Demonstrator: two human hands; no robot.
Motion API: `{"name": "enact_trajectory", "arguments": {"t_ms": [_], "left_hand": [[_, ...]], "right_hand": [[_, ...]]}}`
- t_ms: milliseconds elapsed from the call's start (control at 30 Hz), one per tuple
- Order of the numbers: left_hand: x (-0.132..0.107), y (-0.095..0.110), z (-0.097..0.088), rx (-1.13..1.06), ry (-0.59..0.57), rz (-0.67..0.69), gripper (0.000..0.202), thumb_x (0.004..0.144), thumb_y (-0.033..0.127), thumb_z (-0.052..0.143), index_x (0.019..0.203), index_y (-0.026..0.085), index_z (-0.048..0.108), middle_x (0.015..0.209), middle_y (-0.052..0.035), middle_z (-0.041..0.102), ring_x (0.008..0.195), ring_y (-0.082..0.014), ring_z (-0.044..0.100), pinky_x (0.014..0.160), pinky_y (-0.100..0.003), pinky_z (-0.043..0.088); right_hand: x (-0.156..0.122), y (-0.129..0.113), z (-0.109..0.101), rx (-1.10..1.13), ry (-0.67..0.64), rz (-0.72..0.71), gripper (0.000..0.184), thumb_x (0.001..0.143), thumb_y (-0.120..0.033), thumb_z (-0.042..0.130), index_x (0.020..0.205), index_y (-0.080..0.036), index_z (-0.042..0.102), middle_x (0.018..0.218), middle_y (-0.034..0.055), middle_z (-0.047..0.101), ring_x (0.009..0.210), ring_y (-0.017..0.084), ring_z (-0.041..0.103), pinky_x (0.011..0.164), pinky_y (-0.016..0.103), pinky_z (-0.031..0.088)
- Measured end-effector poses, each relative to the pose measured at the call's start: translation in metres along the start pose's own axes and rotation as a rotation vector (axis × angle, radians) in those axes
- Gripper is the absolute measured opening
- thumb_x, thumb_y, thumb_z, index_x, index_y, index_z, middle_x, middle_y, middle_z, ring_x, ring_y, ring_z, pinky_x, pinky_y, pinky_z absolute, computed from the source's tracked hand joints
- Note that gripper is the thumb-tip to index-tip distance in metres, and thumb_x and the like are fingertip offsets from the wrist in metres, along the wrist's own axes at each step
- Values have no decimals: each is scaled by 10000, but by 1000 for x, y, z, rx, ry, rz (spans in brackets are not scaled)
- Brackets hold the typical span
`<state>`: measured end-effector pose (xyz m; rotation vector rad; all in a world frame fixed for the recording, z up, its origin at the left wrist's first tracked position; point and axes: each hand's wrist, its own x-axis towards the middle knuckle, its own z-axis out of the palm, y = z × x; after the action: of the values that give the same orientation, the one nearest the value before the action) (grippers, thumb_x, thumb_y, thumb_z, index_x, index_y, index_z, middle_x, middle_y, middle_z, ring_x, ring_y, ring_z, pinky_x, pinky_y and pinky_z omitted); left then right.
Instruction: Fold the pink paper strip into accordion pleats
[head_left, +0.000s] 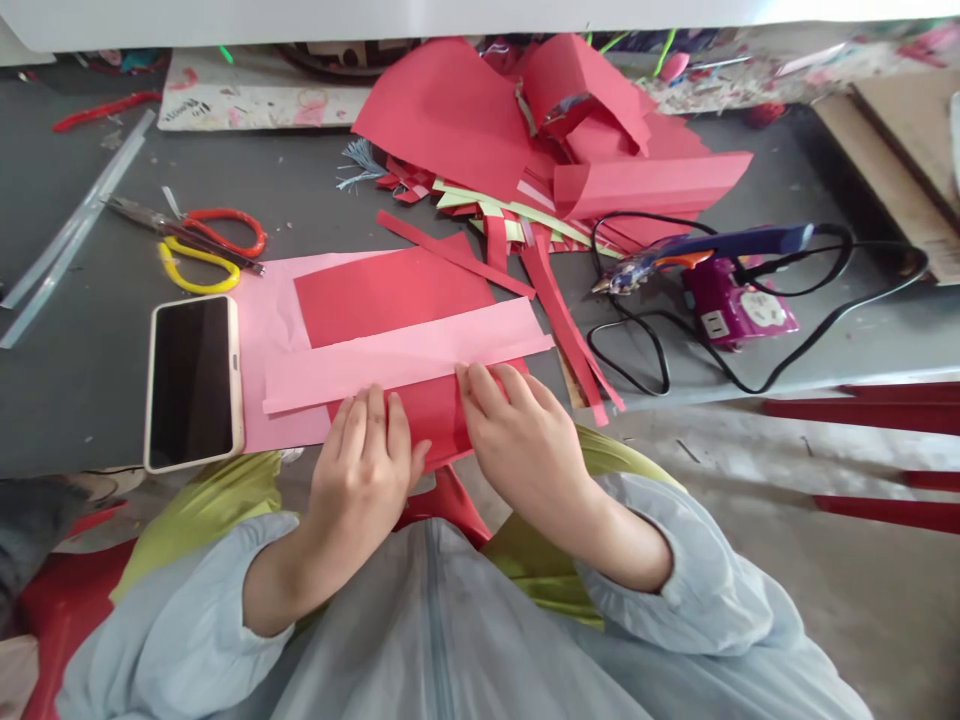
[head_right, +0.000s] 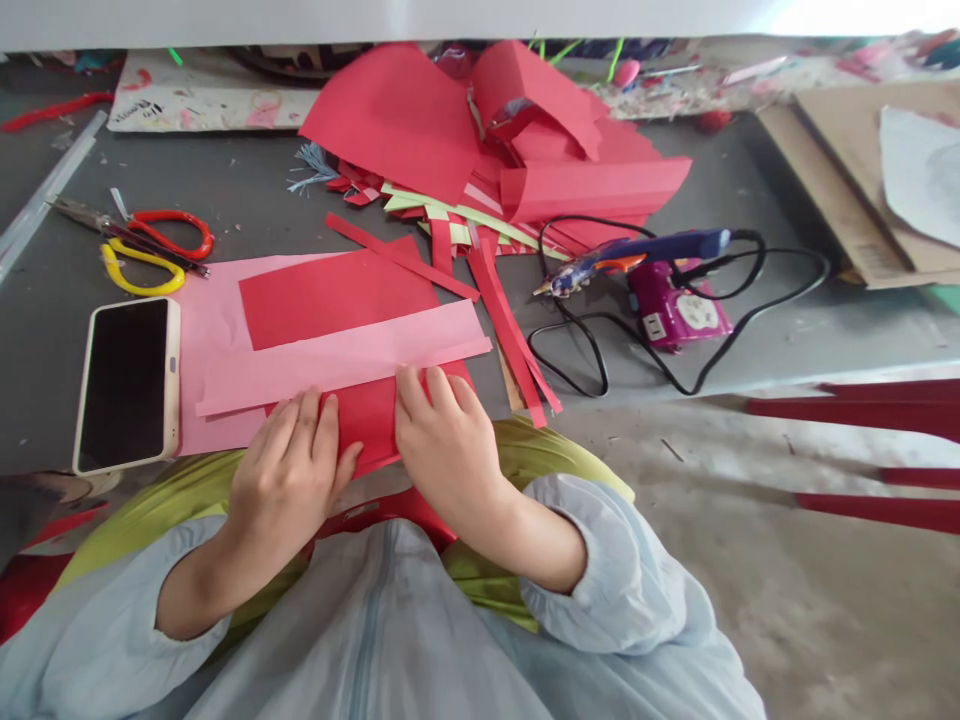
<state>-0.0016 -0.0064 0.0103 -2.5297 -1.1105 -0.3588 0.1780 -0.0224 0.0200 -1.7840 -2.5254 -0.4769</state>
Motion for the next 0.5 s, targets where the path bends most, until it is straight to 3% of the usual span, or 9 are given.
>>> {"name": "enact_trajectory", "arguments": {"t_ms": [167,400,500], "left_hand": [[1,-1,0,28,17,-10,408,908,318,591,1101,-34,662,1124,-260,715,985,-332,715,869,-414,592],[1,-2,-2,29,-3,-18,347,897,281,607,1074,-13,657,1132,-252,716,997,-320,717,871,-400,600],[0,-1,-2,27,-18,-20,350,899,275,603,1092,-14,646,1145,-260,709,1009,-326,716,873,-409,603]], "right_hand": [[-5,11,-2,-56,-16,68,302,873,-68,527,1105,-48,720,1078,137,709,910,252,553,702,336,492],[-12,26,1,-100,-88,172,381,873,-75,516,1223,4,643,1034,154,685,864,250,511,658,342,464],[-14,30,3,-103,-94,196,365,864,-62,485,1185,-7,651,1015,164,672,831,255,496,623,354,457]]}}
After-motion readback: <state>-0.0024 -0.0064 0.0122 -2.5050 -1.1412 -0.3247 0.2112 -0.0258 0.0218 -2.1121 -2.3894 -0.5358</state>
